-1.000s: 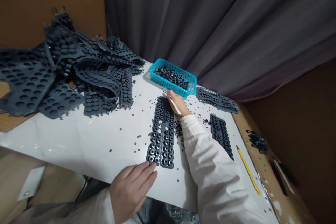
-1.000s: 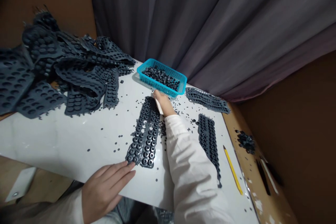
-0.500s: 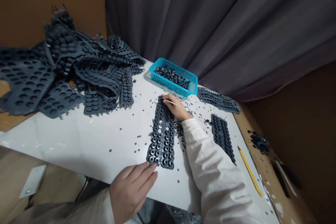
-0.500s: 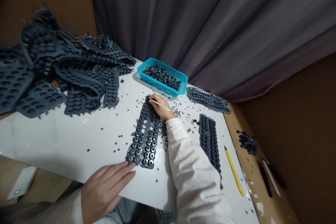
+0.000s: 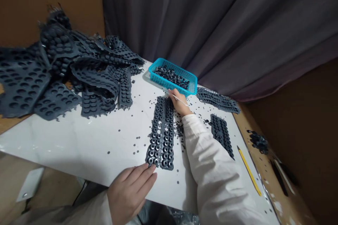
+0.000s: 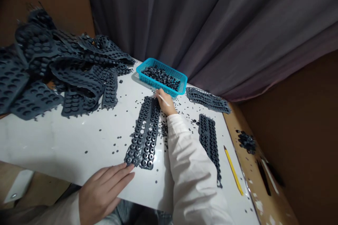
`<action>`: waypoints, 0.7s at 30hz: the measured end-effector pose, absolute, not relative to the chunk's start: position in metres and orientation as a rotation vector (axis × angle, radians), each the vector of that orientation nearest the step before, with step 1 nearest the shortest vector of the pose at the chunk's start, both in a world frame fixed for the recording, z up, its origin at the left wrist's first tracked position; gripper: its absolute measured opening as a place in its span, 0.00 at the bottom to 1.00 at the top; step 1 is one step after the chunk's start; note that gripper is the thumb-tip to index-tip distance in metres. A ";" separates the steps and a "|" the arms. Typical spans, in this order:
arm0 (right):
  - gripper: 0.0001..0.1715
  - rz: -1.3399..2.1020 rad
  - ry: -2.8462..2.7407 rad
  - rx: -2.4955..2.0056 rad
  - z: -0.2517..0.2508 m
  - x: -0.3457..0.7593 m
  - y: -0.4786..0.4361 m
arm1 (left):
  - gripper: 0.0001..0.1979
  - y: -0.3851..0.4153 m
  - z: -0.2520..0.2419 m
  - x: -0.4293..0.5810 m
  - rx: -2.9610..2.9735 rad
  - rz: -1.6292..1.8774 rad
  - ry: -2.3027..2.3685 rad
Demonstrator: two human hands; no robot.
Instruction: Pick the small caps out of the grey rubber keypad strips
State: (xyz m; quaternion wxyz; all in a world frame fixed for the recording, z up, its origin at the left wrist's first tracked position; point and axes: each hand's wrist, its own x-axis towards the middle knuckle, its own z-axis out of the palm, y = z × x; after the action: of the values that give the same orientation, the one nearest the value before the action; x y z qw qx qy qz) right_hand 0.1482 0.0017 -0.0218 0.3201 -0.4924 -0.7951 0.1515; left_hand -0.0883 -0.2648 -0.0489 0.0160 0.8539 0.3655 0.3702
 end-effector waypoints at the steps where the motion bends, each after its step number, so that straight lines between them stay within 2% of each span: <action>1: 0.13 0.410 -2.064 -1.279 -0.022 0.149 -0.002 | 0.16 -0.265 -0.049 -0.088 2.653 1.159 1.136; 9: 0.15 0.549 -2.065 -1.132 -0.027 0.143 -0.026 | 0.17 -0.265 -0.049 -0.089 2.653 1.134 1.135; 21: 0.11 0.406 -2.292 -1.186 -0.023 0.147 -0.021 | 0.17 -0.264 -0.047 -0.092 2.717 1.073 1.117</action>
State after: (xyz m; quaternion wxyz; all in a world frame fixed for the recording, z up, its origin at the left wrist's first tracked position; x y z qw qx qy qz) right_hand 0.1466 -0.0214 -0.0231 0.2615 -0.4380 -0.8469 0.1501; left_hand -0.0916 -0.2638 -0.0468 0.0068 0.8688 0.3570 0.3432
